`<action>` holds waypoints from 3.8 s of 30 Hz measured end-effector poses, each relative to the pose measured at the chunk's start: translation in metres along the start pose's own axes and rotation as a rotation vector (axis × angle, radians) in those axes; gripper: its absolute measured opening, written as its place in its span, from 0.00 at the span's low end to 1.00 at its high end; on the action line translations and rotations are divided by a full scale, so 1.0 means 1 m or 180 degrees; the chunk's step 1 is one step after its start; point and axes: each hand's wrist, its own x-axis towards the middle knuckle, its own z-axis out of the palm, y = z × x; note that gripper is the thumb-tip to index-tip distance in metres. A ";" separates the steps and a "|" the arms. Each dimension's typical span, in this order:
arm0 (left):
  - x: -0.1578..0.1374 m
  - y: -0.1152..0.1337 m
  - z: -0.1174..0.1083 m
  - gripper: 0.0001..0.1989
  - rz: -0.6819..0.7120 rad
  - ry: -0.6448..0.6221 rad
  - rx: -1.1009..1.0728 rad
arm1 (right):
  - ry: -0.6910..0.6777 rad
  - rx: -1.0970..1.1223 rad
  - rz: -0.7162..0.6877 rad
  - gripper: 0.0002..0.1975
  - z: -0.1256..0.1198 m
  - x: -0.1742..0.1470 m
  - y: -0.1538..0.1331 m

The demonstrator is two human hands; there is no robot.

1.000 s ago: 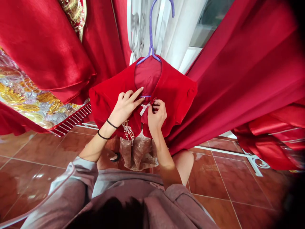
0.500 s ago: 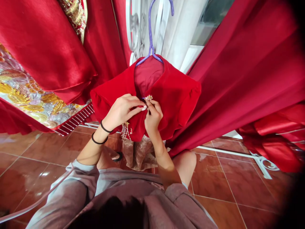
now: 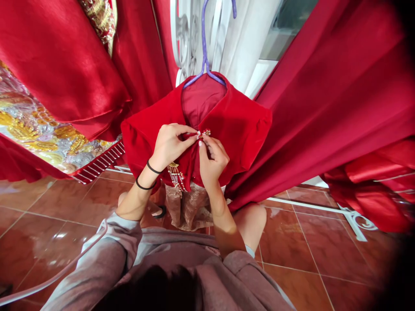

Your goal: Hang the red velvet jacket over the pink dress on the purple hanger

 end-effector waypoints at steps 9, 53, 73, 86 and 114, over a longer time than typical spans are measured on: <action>-0.008 0.006 -0.003 0.11 0.0009 0.0002 -0.0320 | -0.0030 -0.0002 -0.0286 0.12 0.005 0.001 -0.003; 0.002 0.011 0.002 0.06 0.0016 -0.0266 -0.0134 | 0.0309 0.1437 0.1525 0.11 0.007 0.011 -0.013; 0.004 0.025 -0.008 0.12 -0.0288 -0.0514 -0.0155 | 0.0560 0.1800 0.1844 0.10 0.009 0.010 -0.020; 0.016 0.043 -0.020 0.09 0.0005 -0.0795 0.0616 | 0.0640 0.1505 0.1403 0.08 0.020 0.008 -0.014; -0.012 0.012 -0.006 0.08 0.0083 -0.0189 -0.0338 | -0.1156 -0.0082 -0.0093 0.14 -0.022 0.035 0.002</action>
